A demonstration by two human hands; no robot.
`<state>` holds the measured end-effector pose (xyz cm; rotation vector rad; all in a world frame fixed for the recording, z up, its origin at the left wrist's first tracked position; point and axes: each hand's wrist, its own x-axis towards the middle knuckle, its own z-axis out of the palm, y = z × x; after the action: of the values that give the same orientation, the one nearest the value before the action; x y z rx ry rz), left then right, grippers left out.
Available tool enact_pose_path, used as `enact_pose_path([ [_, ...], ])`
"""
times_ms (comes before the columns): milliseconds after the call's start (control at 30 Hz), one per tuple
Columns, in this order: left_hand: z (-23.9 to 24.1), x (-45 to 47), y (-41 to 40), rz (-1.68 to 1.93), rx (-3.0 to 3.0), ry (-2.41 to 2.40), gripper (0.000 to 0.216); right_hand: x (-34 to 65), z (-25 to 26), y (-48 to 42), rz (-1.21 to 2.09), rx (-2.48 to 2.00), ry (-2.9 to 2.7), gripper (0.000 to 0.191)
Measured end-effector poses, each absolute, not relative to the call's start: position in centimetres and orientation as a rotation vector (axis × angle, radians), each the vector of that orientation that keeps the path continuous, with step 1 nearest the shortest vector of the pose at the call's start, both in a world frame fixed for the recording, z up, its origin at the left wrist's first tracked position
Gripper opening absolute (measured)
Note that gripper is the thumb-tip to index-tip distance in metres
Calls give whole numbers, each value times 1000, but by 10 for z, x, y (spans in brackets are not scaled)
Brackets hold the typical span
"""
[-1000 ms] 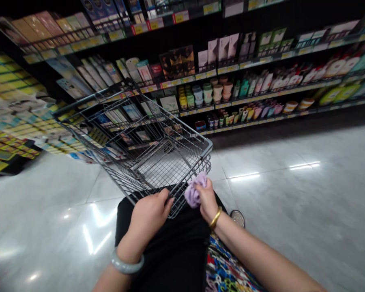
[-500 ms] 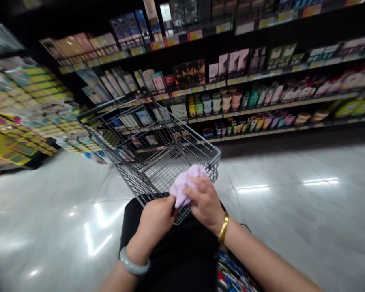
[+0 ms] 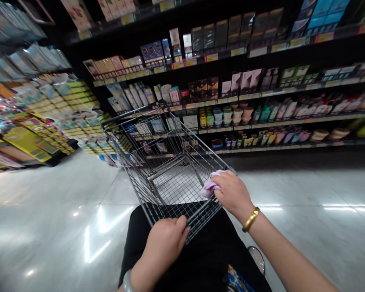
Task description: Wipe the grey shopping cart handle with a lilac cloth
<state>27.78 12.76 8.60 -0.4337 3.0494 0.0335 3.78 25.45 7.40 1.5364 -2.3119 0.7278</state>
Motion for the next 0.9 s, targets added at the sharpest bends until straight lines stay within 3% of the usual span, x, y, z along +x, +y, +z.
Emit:
enact_pose_path([
  [133, 87, 286, 133, 62, -364, 3073, 18, 54, 75, 258, 760, 1370, -2302, 24],
  [333, 89, 287, 128, 43, -288, 3083, 16, 98, 81, 251, 668, 1792, -2267, 28],
  [633, 84, 287, 114, -17, -167, 3119, 15, 62, 100, 253, 379, 1569, -2638, 15],
  [900, 83, 283, 88, -32, -121, 3127, 18, 86, 95, 245, 553, 1383, -2636, 19],
])
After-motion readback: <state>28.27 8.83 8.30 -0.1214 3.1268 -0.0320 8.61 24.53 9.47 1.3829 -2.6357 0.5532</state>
